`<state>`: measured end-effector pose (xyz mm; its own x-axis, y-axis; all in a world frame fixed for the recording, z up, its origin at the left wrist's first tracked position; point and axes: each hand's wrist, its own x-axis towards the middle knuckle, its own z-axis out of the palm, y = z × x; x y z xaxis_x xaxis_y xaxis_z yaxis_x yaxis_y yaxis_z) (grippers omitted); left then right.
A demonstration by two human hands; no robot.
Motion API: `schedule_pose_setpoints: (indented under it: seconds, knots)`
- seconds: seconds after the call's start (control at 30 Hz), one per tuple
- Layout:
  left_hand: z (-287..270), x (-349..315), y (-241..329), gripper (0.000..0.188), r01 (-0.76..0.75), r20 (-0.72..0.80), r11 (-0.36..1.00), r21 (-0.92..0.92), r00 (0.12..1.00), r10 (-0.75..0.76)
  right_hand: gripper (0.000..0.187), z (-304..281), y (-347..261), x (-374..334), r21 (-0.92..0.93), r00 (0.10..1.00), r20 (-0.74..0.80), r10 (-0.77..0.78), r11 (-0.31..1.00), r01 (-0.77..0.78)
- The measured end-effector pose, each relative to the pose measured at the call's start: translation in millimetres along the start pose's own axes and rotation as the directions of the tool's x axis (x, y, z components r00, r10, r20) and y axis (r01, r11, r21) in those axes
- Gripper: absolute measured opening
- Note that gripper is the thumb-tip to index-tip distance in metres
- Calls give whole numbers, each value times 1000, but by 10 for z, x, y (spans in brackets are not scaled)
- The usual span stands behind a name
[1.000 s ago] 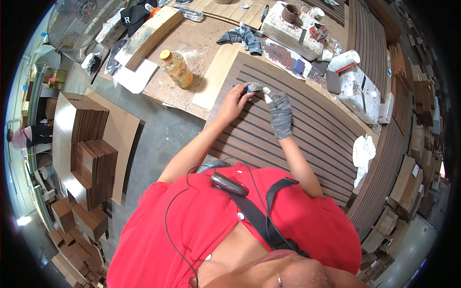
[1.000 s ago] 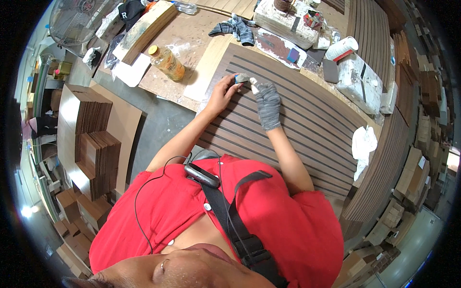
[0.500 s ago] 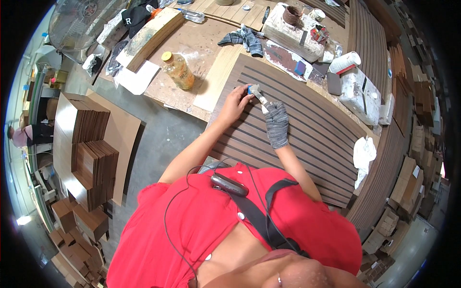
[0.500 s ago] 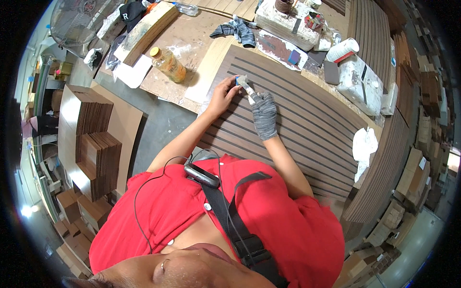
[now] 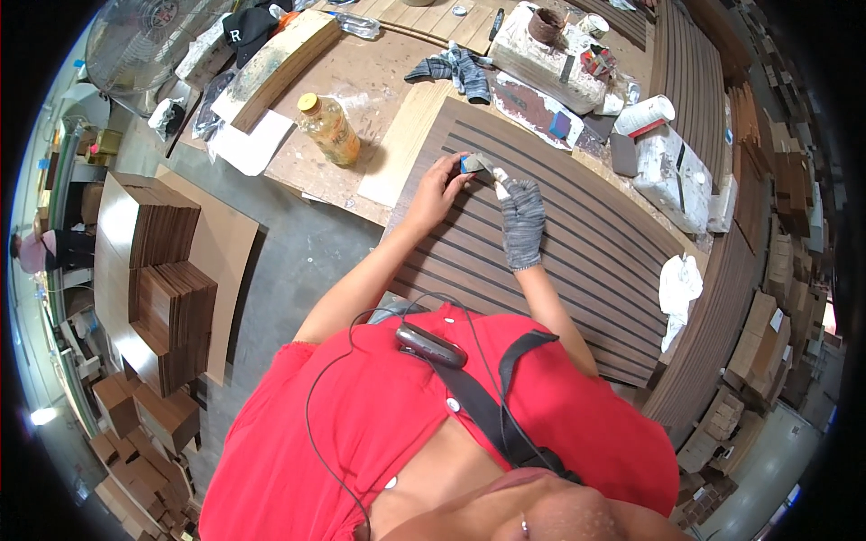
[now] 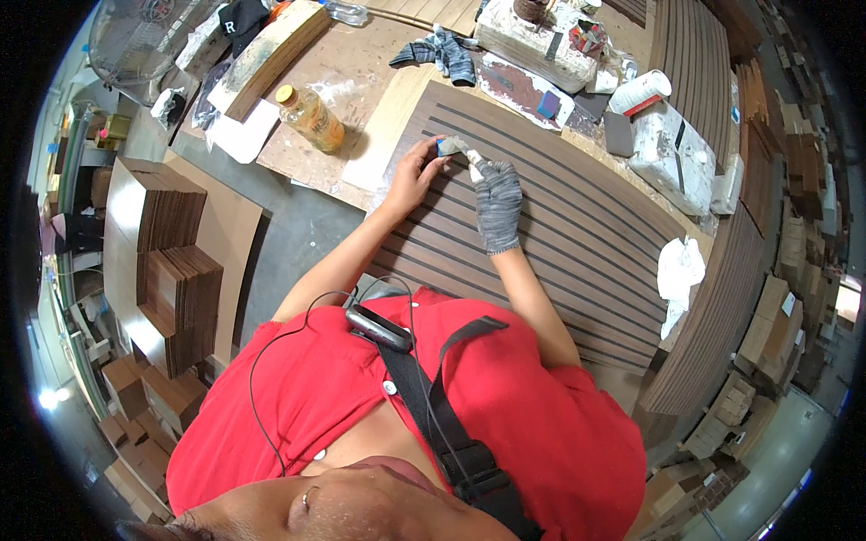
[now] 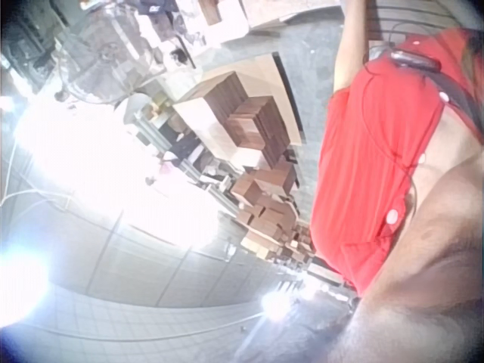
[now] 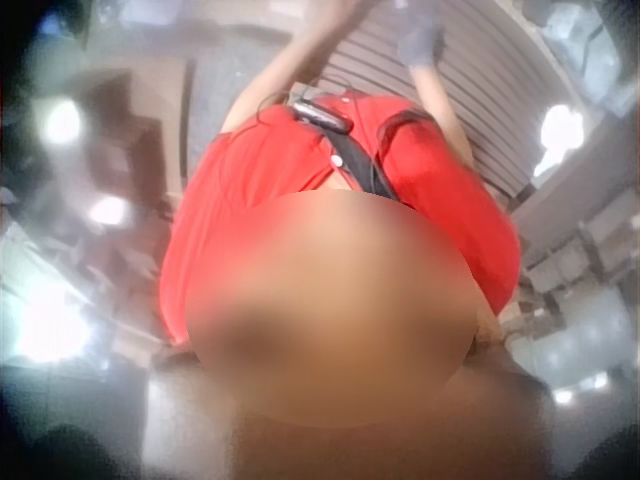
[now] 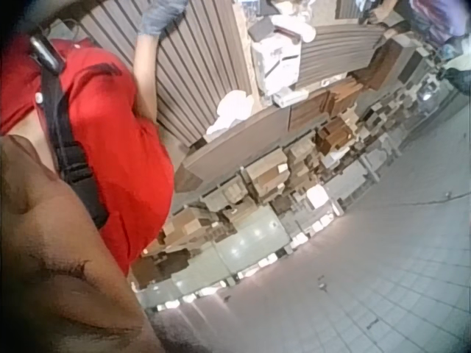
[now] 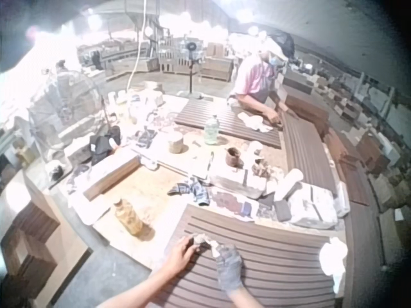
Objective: The person pours liquid from a bottle onto a slatted wood panel and wipes the surface with a cloth. Then, the person uses a small block to rub the grooves and edges of the panel before wiping it again with the cloth.
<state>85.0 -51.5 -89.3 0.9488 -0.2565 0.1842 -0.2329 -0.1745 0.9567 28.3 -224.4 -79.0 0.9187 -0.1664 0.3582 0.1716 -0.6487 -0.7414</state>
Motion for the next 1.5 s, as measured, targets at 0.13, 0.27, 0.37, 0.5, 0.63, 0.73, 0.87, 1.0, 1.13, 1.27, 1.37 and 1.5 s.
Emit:
schedule_pose_setpoints:
  seconds: [0.13, 0.27, 0.37, 0.5, 0.63, 0.73, 0.87, 1.0, 1.13, 1.27, 1.37, 1.5]
  knots:
    - [-8, 18, 23, 36, -68, 11, 995, 70, 998, 68, 18, 20, 130, -40, -159, 987, 94, -132, 977, 145]
    - [-16, 0, -8, 37, -34, 3, 998, 47, 999, 34, 20, -94, -243, 18, 177, 1000, 12, 29, 984, -30]
    - [-3, 8, -16, 38, -34, 12, 999, 37, 999, 34, 24, -93, -235, 104, 352, 970, 100, 221, 904, -242]
    - [-2, 15, -28, 38, -62, 18, 997, 56, 998, 61, 22, -110, -32, 198, 493, 752, 343, 563, 574, -654]
    - [-1, 15, -23, 38, -64, 20, 996, 60, 998, 63, 21, -77, 42, 266, 662, 674, 358, 646, 333, -672]
    - [-5, 8, -22, 38, -42, 23, 998, 53, 999, 41, 19, -32, -9, 242, 622, 636, 452, 625, 291, -727]
    - [4, 21, 25, 37, -70, 28, 994, 83, 997, 68, 20, -37, 133, 267, 654, 659, 423, 622, 293, -697]
    - [1, 19, -10, 37, -67, 26, 995, 79, 998, 66, 18, -102, 5, 328, 652, 662, 414, 624, 304, -694]
    - [9, 16, -38, 37, -45, 28, 997, 65, 999, 43, 26, -95, -25, 254, 614, 655, 462, 598, 318, -723]
    - [23, 24, -44, 37, -61, 27, 996, 59, 998, 59, 27, -78, 32, 258, 597, 647, 452, 614, 331, -731]
    - [14, 14, -85, 36, -49, 32, 998, 36, 998, 48, 15, -57, 131, 282, 647, 662, 430, 614, 302, -701]
    - [12, 23, -13, 35, -62, 32, 994, 92, 998, 59, 14, -74, 28, 291, 616, 658, 479, 581, 311, -724]
